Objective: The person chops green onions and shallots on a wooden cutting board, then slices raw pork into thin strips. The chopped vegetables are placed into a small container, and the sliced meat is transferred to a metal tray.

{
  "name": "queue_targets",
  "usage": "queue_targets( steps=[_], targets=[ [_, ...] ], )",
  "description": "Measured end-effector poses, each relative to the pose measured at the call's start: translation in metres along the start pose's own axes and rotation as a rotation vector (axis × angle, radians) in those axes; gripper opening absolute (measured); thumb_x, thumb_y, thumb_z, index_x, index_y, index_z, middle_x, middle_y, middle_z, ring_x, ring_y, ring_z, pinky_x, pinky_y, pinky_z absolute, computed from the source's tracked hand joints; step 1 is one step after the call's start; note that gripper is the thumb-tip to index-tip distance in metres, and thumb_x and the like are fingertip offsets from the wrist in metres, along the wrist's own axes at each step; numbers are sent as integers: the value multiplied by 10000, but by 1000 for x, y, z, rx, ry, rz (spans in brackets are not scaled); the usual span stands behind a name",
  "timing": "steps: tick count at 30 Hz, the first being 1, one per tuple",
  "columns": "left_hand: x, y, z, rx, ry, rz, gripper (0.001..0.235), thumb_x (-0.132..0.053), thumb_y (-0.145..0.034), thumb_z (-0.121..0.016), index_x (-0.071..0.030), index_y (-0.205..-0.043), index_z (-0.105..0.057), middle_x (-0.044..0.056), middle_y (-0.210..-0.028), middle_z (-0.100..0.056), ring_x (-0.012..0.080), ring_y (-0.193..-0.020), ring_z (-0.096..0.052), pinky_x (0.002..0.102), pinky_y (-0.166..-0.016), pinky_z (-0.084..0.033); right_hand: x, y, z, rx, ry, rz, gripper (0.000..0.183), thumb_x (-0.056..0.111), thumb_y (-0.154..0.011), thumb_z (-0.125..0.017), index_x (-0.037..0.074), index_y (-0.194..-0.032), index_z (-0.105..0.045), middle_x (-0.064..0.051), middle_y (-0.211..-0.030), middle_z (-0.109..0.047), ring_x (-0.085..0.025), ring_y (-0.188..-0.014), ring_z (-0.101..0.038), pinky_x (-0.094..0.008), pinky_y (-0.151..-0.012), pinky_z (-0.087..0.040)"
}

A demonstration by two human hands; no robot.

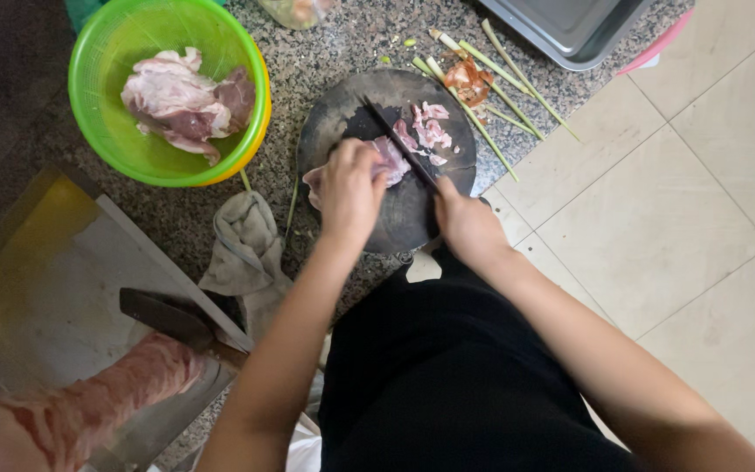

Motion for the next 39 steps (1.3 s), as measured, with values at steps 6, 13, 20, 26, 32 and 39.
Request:
queue_targets(
  steps=[6,13,20,26,32,39],
  targets=[
    [35,-15,1,130,-130,9,483,-127,-724,-822,39,-1162,-703,208,-1118,-678,356,-1034,-658,440,-905,-545,-13,15,15,-121,-126,55,172,176,-1039,-526,34,-1128,-486,-314,-718,-653,-529,-691,-645,-621,-651,-502],
    [78,-22,-4,299,178,245,231,-184,-877,-686,-30,-1034,-757,139,-926,-755,239,-773,-714,380,-752,-566,-13,9,16,-128,-118,85,181,171,-1034,-528,7,-1092,-477,-326,-681,-637,-528,-658,-639,-617,-617,-500],
    [111,-1,5,285,749,345,311,-178,-985,-580,37,-1161,-718,112,-948,-754,141,-793,-670,305,-719,-536,-12,8,12,-119,-110,72,193,170,-1034,-527,3,-1118,-479,-328,-685,-640,-533,-651,-640,-617,-604,-509],
    [94,8,-10,477,1112,440,341,-171,-1009,-529,28,-1231,-695,100,-1085,-757,134,-938,-703,281,-882,-568,-13,7,13,-115,-99,74,221,172,-1026,-535,4,-1162,-487,-324,-667,-639,-524,-632,-640,-610,-590,-509],
    [68,-6,1,274,502,227,523,-240,-914,-703,-57,-1389,-586,184,-1285,-618,255,-1101,-628,375,-972,-520,-13,6,11,-112,-75,69,229,176,-1038,-530,7,-1187,-488,-322,-667,-639,-518,-627,-645,-606,-586,-511],
    [12,40,10,59,27,186,959,-366,-641,-923,-96,-1426,-442,256,-1346,-474,442,-1233,-482,546,-972,-447,-13,5,8,-124,-87,76,228,180,-1041,-532,8,-1184,-491,-320,-688,-646,-524,-654,-643,-617,-604,-506]
  ],
)
Point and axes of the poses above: each hand's wrist, its own y-axis away from the middle knuckle, its own z-axis out of the back of the hand, x = y × z, the point moved 10 cm from there along -y, towards the middle knuckle
